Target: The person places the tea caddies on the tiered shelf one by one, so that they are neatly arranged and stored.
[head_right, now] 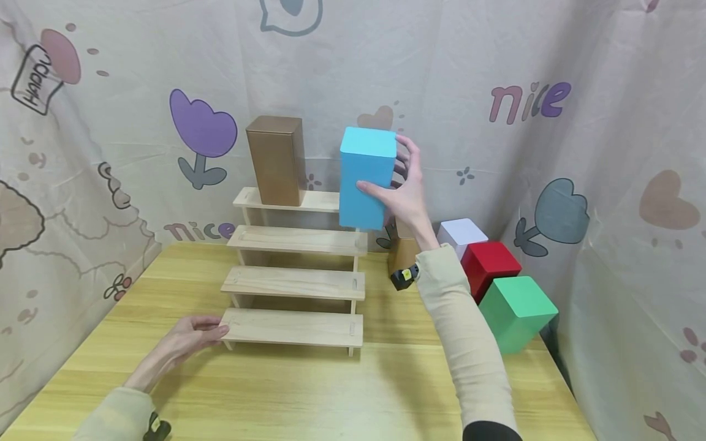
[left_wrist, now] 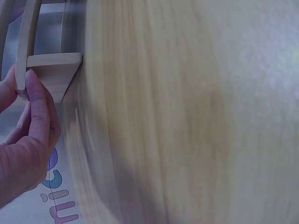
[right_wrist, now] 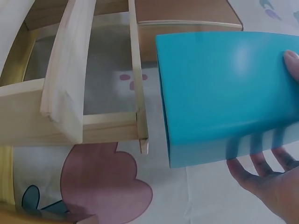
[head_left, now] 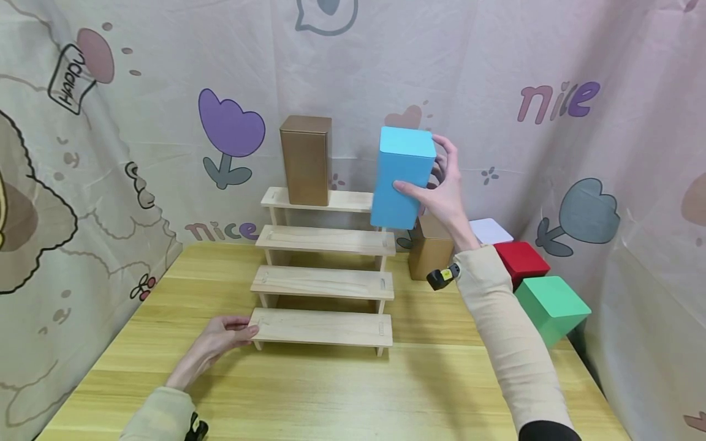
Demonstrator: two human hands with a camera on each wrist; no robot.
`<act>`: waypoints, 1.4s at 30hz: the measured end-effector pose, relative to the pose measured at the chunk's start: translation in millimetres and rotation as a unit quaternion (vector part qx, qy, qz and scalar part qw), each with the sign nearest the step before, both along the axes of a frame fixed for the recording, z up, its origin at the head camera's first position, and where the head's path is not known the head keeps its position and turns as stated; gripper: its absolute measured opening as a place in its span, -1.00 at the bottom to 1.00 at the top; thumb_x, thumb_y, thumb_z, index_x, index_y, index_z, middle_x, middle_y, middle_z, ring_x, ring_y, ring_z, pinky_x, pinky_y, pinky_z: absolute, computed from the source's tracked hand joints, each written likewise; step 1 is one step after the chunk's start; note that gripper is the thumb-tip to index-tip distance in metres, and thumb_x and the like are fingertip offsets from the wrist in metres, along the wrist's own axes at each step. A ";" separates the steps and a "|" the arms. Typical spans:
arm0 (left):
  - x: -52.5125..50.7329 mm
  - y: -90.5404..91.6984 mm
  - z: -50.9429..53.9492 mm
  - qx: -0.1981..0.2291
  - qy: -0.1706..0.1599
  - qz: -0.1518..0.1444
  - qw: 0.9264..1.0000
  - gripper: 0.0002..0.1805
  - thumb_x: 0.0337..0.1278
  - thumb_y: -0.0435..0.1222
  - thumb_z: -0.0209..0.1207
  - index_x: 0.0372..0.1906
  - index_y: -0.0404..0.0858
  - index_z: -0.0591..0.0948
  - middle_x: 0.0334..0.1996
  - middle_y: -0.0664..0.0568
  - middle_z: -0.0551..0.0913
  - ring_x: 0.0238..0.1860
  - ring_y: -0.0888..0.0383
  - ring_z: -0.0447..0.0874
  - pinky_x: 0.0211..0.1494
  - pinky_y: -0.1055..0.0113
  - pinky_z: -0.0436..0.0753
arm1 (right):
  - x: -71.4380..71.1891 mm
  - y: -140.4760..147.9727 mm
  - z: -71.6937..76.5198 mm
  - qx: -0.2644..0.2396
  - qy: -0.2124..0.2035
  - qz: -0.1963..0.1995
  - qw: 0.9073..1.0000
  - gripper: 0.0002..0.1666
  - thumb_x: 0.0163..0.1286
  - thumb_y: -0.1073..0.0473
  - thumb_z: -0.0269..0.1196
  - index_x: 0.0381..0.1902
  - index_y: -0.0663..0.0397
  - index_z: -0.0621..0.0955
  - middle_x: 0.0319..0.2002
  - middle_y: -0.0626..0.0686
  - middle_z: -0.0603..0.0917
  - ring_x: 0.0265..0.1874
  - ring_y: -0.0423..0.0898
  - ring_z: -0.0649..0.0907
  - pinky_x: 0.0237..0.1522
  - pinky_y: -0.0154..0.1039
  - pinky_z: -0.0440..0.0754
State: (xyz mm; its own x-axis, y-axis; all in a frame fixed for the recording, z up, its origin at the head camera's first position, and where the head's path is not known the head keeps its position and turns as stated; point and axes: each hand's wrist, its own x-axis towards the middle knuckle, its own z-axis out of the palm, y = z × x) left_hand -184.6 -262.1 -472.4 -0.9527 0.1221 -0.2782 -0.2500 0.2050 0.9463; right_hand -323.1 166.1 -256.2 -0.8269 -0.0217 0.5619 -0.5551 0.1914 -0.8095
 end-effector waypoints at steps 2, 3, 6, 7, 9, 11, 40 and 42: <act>0.0 -0.1 -0.1 0.002 0.001 0.000 1.000 -0.32 0.31 -0.43 0.22 0.31 -0.80 0.20 -0.09 -0.15 0.68 -0.22 0.24 0.71 -0.04 0.44 0.79 | -2.8 -3.8 2.0 0.001 -0.003 0.002 1.000 0.14 0.05 0.16 0.57 0.46 -0.43 0.18 0.35 0.08 0.46 0.26 0.07 0.53 0.33 0.21 0.54; 0.0 -0.1 -0.1 0.002 0.001 0.000 1.000 -0.32 0.31 -0.43 0.22 0.31 -0.80 0.20 -0.09 -0.14 0.68 -0.22 0.24 0.71 -0.04 0.44 0.79 | -4.3 -5.7 3.0 0.000 -0.005 0.004 1.000 0.14 0.05 0.16 0.57 0.46 -0.42 0.18 0.35 0.08 0.46 0.26 0.07 0.53 0.32 0.21 0.55; 0.0 0.0 0.2 0.003 0.003 0.000 1.000 -0.31 0.30 -0.43 0.22 0.30 -0.81 0.20 -0.10 -0.13 0.68 -0.22 0.24 0.71 -0.05 0.45 0.79 | -8.5 -11.0 5.8 -0.002 -0.009 0.006 1.000 0.15 0.04 0.16 0.58 0.47 -0.44 0.18 0.33 0.09 0.47 0.24 0.07 0.54 0.31 0.18 0.57; 0.0 0.1 0.2 0.003 0.003 0.000 1.000 -0.31 0.30 -0.43 0.22 0.30 -0.81 0.20 -0.10 -0.13 0.68 -0.22 0.24 0.71 -0.05 0.45 0.79 | -10.1 -12.7 6.4 -0.004 -0.011 0.008 1.000 0.16 0.04 0.16 0.58 0.47 -0.44 0.18 0.32 0.10 0.48 0.24 0.07 0.54 0.31 0.17 0.57; -0.1 0.3 0.4 0.004 0.003 0.001 1.000 -0.31 0.31 -0.43 0.23 0.30 -0.81 0.20 -0.10 -0.12 0.68 -0.22 0.25 0.71 -0.06 0.45 0.79 | -13.2 -15.7 7.4 -0.007 -0.013 0.011 1.000 0.16 0.04 0.17 0.58 0.47 -0.43 0.18 0.31 0.12 0.48 0.23 0.07 0.55 0.30 0.16 0.59; -0.2 0.4 0.6 0.003 0.002 0.000 1.000 -0.31 0.31 -0.43 0.22 0.30 -0.81 0.20 -0.10 -0.13 0.68 -0.22 0.25 0.71 -0.06 0.45 0.79 | -16.4 -18.3 7.9 -0.007 -0.015 0.013 1.000 0.16 0.05 0.17 0.57 0.48 -0.41 0.17 0.31 0.12 0.48 0.24 0.06 0.55 0.29 0.16 0.59; -0.4 0.3 -0.7 0.004 0.000 0.002 1.000 -0.33 0.31 -0.45 0.20 0.31 -0.81 0.19 -0.08 -0.17 0.67 -0.21 0.26 0.71 -0.03 0.44 0.79 | -55.1 -46.5 3.1 0.003 -0.035 0.021 0.999 0.15 0.10 0.14 0.54 0.51 -0.34 0.12 0.35 0.16 0.45 0.31 0.12 0.50 0.37 0.15 0.52; -0.3 -0.4 0.2 0.005 0.000 0.001 1.000 -0.32 0.31 -0.45 0.21 0.31 -0.81 0.18 -0.08 -0.16 0.68 -0.21 0.26 0.70 -0.04 0.44 0.79 | -57.0 -48.4 3.0 0.002 -0.033 0.023 0.999 0.15 0.09 0.14 0.54 0.50 -0.34 0.13 0.35 0.16 0.45 0.31 0.12 0.50 0.37 0.13 0.53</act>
State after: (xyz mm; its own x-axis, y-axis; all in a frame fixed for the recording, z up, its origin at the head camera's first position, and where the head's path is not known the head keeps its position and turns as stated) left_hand -184.9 -262.5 -472.2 -0.9532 0.1226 -0.2764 -0.2498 0.1957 0.9483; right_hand -380.1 117.7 -253.2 -0.8598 -0.0623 0.5067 -0.5094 0.1702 -0.8435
